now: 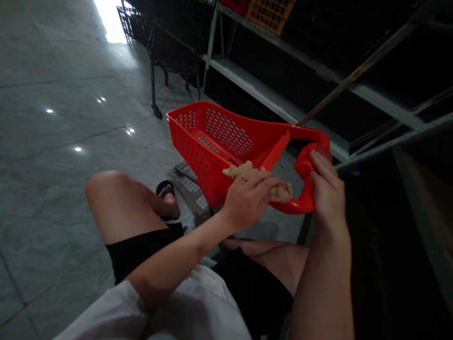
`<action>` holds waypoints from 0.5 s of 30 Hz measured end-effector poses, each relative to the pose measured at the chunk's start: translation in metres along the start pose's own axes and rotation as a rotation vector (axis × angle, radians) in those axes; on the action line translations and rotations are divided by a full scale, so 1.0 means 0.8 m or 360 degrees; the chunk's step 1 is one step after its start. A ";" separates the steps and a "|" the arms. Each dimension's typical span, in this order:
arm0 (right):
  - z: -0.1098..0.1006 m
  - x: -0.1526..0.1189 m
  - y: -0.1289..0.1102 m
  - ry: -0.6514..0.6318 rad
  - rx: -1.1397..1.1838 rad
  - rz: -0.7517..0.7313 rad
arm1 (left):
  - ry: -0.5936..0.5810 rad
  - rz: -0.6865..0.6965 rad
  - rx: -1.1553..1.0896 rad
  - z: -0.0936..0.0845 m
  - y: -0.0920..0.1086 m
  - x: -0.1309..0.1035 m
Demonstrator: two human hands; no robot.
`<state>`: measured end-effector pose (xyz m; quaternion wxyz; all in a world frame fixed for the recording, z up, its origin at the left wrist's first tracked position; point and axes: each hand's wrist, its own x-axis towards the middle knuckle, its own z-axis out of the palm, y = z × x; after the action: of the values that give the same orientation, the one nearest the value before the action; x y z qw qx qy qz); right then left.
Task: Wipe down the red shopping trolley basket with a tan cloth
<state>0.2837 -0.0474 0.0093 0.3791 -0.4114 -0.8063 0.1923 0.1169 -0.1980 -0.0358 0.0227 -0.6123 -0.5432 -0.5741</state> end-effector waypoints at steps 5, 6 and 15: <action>0.005 -0.004 -0.006 0.0059 0.0001 -0.0011 | 0.0069 -0.0339 0.0308 -0.038 -0.172 0.023; 0.009 -0.003 -0.007 0.0068 -0.0021 -0.0028 | 0.0048 -0.0377 0.0310 -0.052 -0.204 0.035; 0.084 0.016 -0.042 0.0383 -0.0033 0.0019 | -0.0052 -0.0501 0.0133 -0.069 -0.225 0.103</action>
<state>0.2094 -0.0566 -0.0066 0.4678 -0.4402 -0.7543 0.1355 -0.0653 -0.1077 -0.0643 -0.0508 -0.5276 -0.6561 -0.5372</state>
